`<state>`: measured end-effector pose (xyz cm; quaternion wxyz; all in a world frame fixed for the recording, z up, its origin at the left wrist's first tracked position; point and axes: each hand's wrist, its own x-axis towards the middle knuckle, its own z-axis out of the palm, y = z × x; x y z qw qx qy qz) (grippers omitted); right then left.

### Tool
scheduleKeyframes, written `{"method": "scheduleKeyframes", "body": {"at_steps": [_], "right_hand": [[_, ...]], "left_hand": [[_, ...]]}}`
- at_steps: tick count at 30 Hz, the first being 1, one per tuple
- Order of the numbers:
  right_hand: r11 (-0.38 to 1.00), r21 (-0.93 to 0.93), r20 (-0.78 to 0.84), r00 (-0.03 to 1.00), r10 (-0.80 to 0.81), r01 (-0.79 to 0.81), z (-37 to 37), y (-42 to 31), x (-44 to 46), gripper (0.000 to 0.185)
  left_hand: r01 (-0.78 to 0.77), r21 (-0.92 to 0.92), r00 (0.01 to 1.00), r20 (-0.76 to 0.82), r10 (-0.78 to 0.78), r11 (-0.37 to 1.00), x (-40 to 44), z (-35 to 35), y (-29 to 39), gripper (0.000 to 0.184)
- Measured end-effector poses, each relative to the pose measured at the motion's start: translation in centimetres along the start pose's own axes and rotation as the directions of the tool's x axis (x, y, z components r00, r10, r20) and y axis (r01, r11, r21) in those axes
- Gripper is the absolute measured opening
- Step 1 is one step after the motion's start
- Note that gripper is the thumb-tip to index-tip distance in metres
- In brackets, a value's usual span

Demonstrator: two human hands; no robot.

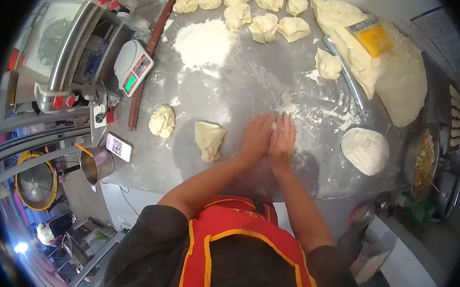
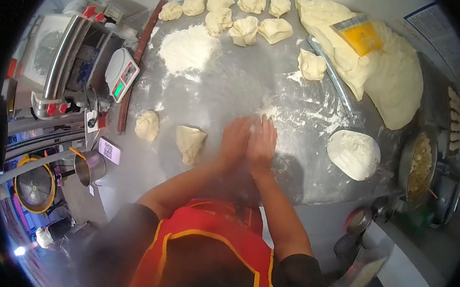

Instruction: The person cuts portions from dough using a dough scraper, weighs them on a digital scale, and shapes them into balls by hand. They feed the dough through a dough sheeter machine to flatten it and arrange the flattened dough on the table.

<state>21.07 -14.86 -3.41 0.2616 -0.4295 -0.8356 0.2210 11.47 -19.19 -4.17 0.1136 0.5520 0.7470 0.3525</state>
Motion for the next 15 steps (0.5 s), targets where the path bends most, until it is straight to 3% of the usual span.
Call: {"method": "scheduleKeyframes", "body": {"at_steps": [3, 6, 10, 12, 13, 14, 15], "right_hand": [[0.996, -0.082, -0.013, 1.000, 0.014, -0.015, 0.5, 1.4, 0.4, 0.042], [0.976, -0.218, 0.031, 0.999, 0.036, -0.028, 0.9, 2.8, 3.1, 0.045], [0.947, -0.320, 0.124, 0.989, 0.081, -0.038, 0.2, 3.5, 5.7, 0.048], [0.993, -0.106, 0.191, 0.980, 0.064, -0.045, 0.8, 6.6, 5.3, 0.049], [0.999, 0.005, 0.226, 0.973, 0.048, -0.050, 0.0, 6.9, 5.7, 0.050], [0.930, 0.281, 0.238, 0.956, 0.174, -0.239, -1.3, 7.4, 5.7, 0.051], [0.750, 0.525, 0.291, 0.913, 0.287, -0.403, -4.5, 5.8, 5.9, 0.051]], "left_hand": [[-0.098, 0.146, 0.995, 0.019, 0.096, 0.984, 0.6, 0.9, -0.3, 0.041], [-0.084, 0.326, 0.985, 0.169, 0.029, 0.942, 3.9, 1.5, -0.6, 0.044], [-0.082, 0.335, 0.988, 0.148, 0.033, 0.939, 6.4, 1.7, -0.9, 0.044], [-0.087, 0.292, 0.993, 0.106, 0.058, 0.953, 6.7, 2.0, -1.9, 0.042], [0.094, -0.022, 0.990, 0.110, -0.091, 0.995, 7.0, 1.1, -2.3, 0.042], [0.270, -0.328, 0.960, 0.166, -0.226, 0.905, 7.1, -0.3, -3.3, 0.042], [0.423, -0.584, 0.906, 0.267, -0.329, 0.693, 7.0, -1.7, -4.2, 0.041]]}}
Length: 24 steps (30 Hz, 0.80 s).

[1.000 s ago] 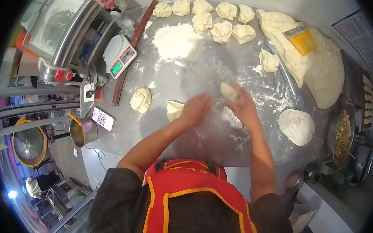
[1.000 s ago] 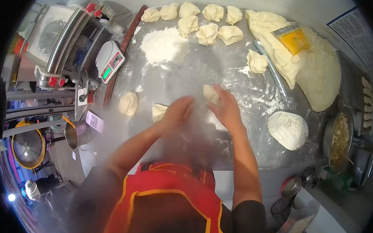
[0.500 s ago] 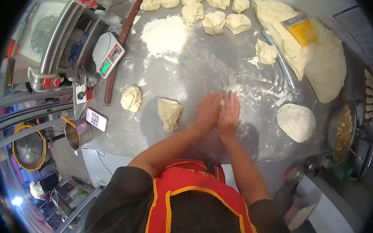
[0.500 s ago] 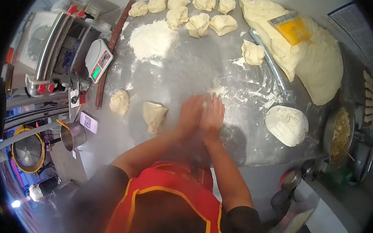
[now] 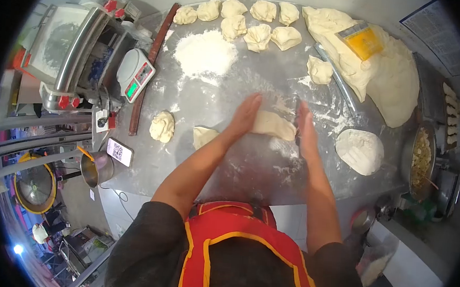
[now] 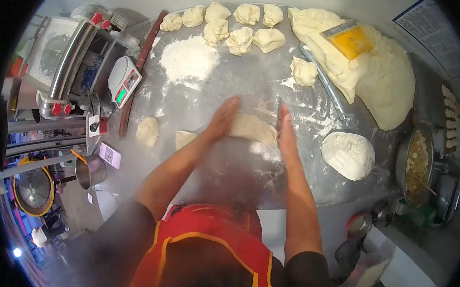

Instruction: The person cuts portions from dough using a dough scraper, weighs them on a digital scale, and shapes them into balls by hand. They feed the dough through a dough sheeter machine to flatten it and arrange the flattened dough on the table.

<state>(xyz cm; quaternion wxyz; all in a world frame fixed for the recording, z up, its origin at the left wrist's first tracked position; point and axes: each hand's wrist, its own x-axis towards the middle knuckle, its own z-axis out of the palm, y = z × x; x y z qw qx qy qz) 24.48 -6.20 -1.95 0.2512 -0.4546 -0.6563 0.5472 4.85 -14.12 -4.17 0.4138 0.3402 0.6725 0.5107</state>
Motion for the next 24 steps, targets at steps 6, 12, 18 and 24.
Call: {"method": "scheduleKeyframes", "body": {"at_steps": [6, 12, 18, 24], "right_hand": [[0.791, -0.535, 0.287, 0.944, -0.161, 0.298, 0.7, 0.4, -3.1, 0.062], [0.835, -0.470, 0.228, 0.953, -0.198, 0.286, 0.4, -5.5, -4.5, 0.037], [0.823, -0.420, 0.122, 0.923, -0.366, 0.382, 2.2, -3.6, -4.8, 0.043], [0.621, -0.635, 0.286, 0.887, -0.364, 0.459, 7.4, -1.3, -0.9, 0.052]], "left_hand": [[-0.248, 0.718, 0.966, 0.236, 0.107, 0.650, -3.1, -1.1, 1.4, 0.037], [-0.354, 0.667, 0.923, 0.364, 0.127, 0.656, -5.6, -3.4, 7.1, 0.039], [-0.441, 0.646, 0.892, 0.242, 0.382, 0.623, -7.8, -2.9, 4.2, 0.048], [-0.303, 0.889, 0.932, 0.202, 0.301, 0.344, -4.5, 1.1, -1.4, 0.056]]}}
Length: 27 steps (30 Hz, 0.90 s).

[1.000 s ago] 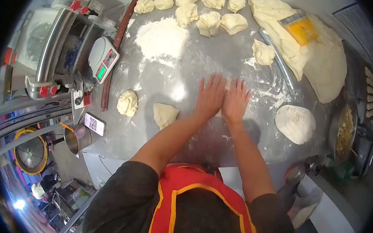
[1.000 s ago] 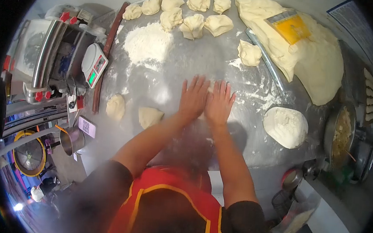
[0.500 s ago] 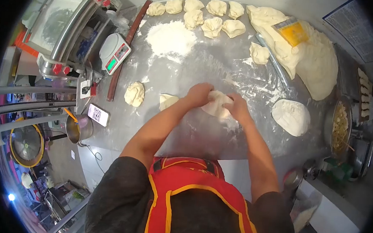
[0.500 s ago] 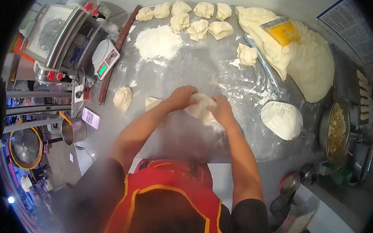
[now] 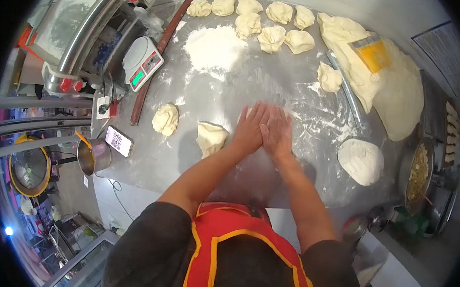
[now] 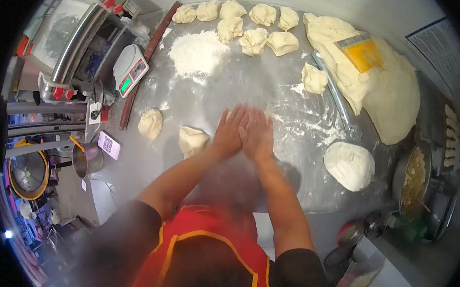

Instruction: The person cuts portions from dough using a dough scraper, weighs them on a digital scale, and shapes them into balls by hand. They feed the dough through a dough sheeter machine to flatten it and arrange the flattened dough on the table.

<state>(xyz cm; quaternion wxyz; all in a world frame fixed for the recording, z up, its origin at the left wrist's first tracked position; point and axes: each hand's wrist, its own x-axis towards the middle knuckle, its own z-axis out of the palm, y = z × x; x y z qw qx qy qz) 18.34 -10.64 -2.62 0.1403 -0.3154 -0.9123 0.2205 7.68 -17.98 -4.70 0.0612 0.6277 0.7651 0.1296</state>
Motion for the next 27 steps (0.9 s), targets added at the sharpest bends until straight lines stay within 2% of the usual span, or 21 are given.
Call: {"method": "scheduleKeyframes", "body": {"at_steps": [2, 5, 7, 8, 9, 10, 12, 14, 17, 18, 21, 22, 23, 25, 27], "right_hand": [[0.993, -0.106, -0.004, 0.999, 0.046, -0.046, 1.3, 0.6, 0.5, 0.054], [0.987, -0.156, -0.070, 0.997, 0.033, -0.043, 1.5, 1.0, 1.6, 0.054], [0.993, -0.112, 0.041, 0.998, 0.044, -0.039, 1.6, 2.2, 1.4, 0.053], [0.995, -0.087, 0.096, 0.994, 0.046, -0.037, 1.9, 2.6, 1.4, 0.053], [0.994, -0.105, 0.119, 0.993, 0.016, -0.004, 0.9, 1.6, 0.7, 0.053], [0.993, -0.118, 0.149, 0.989, -0.011, 0.029, -1.0, -0.2, -1.0, 0.054], [0.988, -0.124, 0.193, 0.979, -0.068, 0.093, -1.2, -1.0, -3.3, 0.058], [0.979, -0.193, 0.138, 0.990, -0.030, 0.057, 0.0, -1.5, -1.8, 0.058], [0.971, -0.235, 0.012, 0.999, -0.038, 0.040, 2.5, -1.4, 3.3, 0.060], [0.977, -0.211, -0.022, 1.000, -0.022, 0.017, 3.1, -1.5, 5.3, 0.060], [0.997, 0.063, 0.057, 0.998, 0.034, -0.038, 1.7, -3.0, 9.1, 0.065], [0.995, 0.083, 0.117, 0.990, -0.073, 0.064, 0.7, -4.2, 8.1, 0.069], [0.981, 0.105, 0.173, 0.968, -0.181, 0.164, -0.1, -5.6, 6.2, 0.074], [0.900, 0.409, 0.298, 0.909, -0.291, 0.153, -1.1, -8.1, 0.6, 0.082], [0.867, 0.434, 0.171, 0.922, -0.348, 0.247, -0.6, -8.3, -4.5, 0.077]], "left_hand": [[0.024, 0.020, 1.000, 0.013, -0.024, 1.000, 0.7, -0.1, -0.1, 0.056], [0.013, 0.006, 1.000, -0.001, -0.013, 1.000, 2.1, -0.5, -0.6, 0.054], [0.001, -0.075, 0.999, -0.047, -0.004, 0.997, 2.3, -0.5, -0.9, 0.049], [0.016, -0.353, 1.000, -0.001, -0.017, 0.936, 2.3, -0.8, -2.2, 0.048], [0.046, -0.602, 0.998, 0.051, -0.019, 0.798, 1.8, -1.4, -4.3, 0.047], [0.092, -0.800, 0.994, 0.106, -0.011, 0.593, 0.3, -2.0, -6.2, 0.045], [0.206, -0.604, 0.955, -0.047, -0.293, 0.770, -3.0, -7.6, -8.4, 0.045], [0.426, -0.431, 0.881, -0.006, -0.474, 0.796, -7.4, -9.2, -11.0, 0.055], [0.618, -0.670, 0.744, 0.332, -0.579, 0.411, -11.4, -9.2, -11.1, 0.066], [0.573, -0.770, 0.756, 0.364, -0.544, 0.282, -11.7, -9.3, -10.2, 0.075], [0.467, -0.556, 0.854, 0.081, -0.514, 0.688, -11.4, -8.6, -8.5, 0.073], [0.505, -0.476, 0.847, 0.113, -0.519, 0.720, -11.0, -8.0, -8.5, 0.065], [0.551, -0.637, 0.805, 0.234, -0.545, 0.539, -11.2, -7.7, -8.6, 0.060], [0.581, -0.809, 0.735, 0.474, -0.485, 0.091, -10.7, -7.6, -8.9, 0.050], [0.606, -0.770, 0.702, 0.636, -0.321, -0.199, -9.6, -7.7, -7.4, 0.041]]}}
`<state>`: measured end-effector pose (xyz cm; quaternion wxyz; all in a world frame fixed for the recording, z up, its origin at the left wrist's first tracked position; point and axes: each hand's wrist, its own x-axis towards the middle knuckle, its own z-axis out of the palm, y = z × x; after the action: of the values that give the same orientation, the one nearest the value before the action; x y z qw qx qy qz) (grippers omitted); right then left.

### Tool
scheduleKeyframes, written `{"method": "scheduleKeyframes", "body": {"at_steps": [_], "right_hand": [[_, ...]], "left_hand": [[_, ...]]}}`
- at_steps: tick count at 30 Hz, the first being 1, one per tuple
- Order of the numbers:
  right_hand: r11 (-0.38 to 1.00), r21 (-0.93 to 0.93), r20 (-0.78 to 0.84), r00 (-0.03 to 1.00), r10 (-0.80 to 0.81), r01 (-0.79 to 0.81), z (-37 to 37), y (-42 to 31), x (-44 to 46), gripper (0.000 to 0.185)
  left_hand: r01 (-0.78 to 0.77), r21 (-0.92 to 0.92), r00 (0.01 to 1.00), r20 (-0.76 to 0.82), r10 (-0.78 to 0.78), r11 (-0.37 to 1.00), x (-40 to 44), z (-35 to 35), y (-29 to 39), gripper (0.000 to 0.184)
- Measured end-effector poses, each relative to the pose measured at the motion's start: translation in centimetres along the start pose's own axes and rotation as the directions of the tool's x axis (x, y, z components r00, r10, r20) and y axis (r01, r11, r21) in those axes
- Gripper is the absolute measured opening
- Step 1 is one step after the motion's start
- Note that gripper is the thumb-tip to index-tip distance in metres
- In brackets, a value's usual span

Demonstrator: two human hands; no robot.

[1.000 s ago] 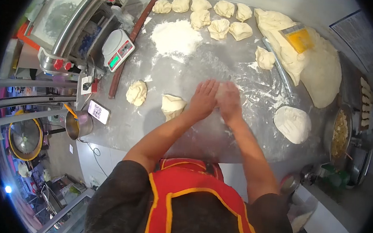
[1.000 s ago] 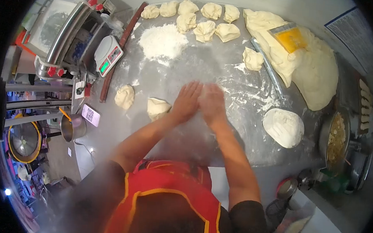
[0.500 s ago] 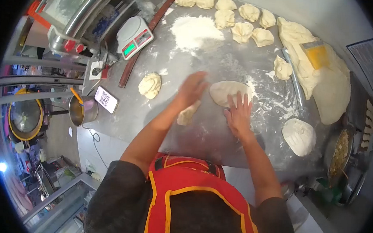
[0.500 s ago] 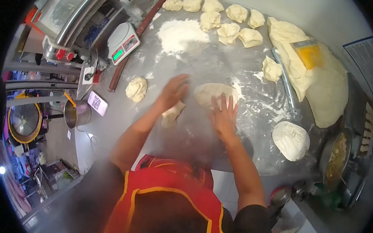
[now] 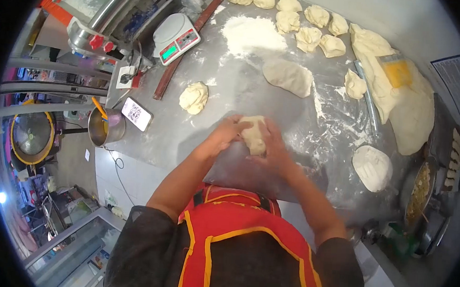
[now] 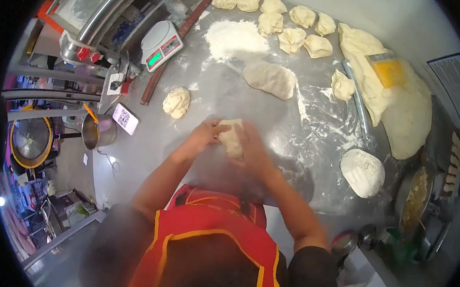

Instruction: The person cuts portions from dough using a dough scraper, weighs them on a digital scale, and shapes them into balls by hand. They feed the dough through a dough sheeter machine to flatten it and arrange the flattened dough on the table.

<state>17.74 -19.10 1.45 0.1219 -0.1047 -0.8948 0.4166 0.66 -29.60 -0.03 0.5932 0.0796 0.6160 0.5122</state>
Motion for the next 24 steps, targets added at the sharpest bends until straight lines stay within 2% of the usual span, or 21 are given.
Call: {"method": "scheduleKeyframes", "body": {"at_steps": [1, 3, 4, 6, 7, 9, 10, 12, 13, 16, 19, 22, 24], "right_hand": [[0.999, 0.007, -0.129, 0.991, 0.048, -0.048, 0.4, -0.1, -1.7, 0.074], [0.991, 0.036, -0.377, 0.916, 0.135, -0.131, 0.3, 0.1, -3.9, 0.070], [0.971, 0.102, -0.459, 0.856, 0.239, -0.216, -0.9, -0.4, -4.1, 0.065], [0.899, 0.254, -0.596, 0.675, 0.435, -0.356, -4.6, -1.5, -4.1, 0.056], [0.889, 0.162, -0.578, 0.689, 0.437, -0.428, -5.4, -0.5, -4.4, 0.050], [0.834, -0.030, -0.540, 0.711, 0.450, -0.550, -6.8, 2.5, -4.7, 0.039], [0.801, -0.085, -0.516, 0.714, 0.473, -0.592, -7.1, 3.5, -4.5, 0.037], [0.725, -0.189, -0.458, 0.713, 0.532, -0.662, -6.7, 5.1, -4.2, 0.033], [0.654, -0.103, -0.428, 0.627, 0.651, -0.749, -6.8, 6.1, -4.1, 0.033], [0.788, -0.074, -0.659, 0.623, 0.422, -0.612, -5.1, 9.6, -4.1, 0.036], [0.676, -0.184, -0.628, 0.614, 0.477, -0.713, -4.7, 9.9, -3.3, 0.041], [0.601, -0.246, -0.587, 0.610, 0.532, -0.761, -6.0, 11.5, -1.7, 0.045], [0.588, -0.291, -0.603, 0.622, 0.499, -0.754, -7.0, 13.3, -1.0, 0.046]], "left_hand": [[0.085, -0.120, 0.993, 0.090, -0.074, 0.989, 0.2, 1.3, 0.5, 0.037], [0.100, -0.049, 0.967, 0.238, -0.086, 0.994, 0.7, 5.0, 2.3, 0.035], [0.107, -0.011, 0.946, 0.310, -0.099, 0.994, 0.7, 6.9, 3.3, 0.034], [-0.022, 0.047, 0.951, 0.310, 0.006, 0.999, 0.1, 10.4, 5.9, 0.035], [-0.087, 0.076, 0.946, 0.318, 0.058, 0.993, 0.3, 12.2, 6.5, 0.035], [-0.268, 0.357, 0.962, 0.147, 0.229, 0.895, 7.2, 14.1, 1.3, 0.037], [-0.329, 0.493, 0.939, 0.077, 0.336, 0.806, 9.7, 15.2, -0.6, 0.038], [-0.406, 0.518, 0.909, 0.146, 0.390, 0.753, 10.5, 17.9, -1.2, 0.037], [-0.443, 0.530, 0.891, 0.173, 0.419, 0.723, 11.1, 18.6, -1.5, 0.037], [-0.671, 0.597, 0.670, 0.236, 0.704, 0.440, 12.4, 18.9, -4.5, 0.038], [-0.533, 0.814, 0.706, 0.277, 0.652, 0.231, 11.1, 18.5, -2.7, 0.040], [-0.444, 0.896, 0.697, 0.329, 0.637, 0.024, 13.9, 18.9, -2.1, 0.042], [-0.384, 0.922, 0.695, 0.318, 0.645, -0.041, 15.6, 19.6, -1.3, 0.042]]}}
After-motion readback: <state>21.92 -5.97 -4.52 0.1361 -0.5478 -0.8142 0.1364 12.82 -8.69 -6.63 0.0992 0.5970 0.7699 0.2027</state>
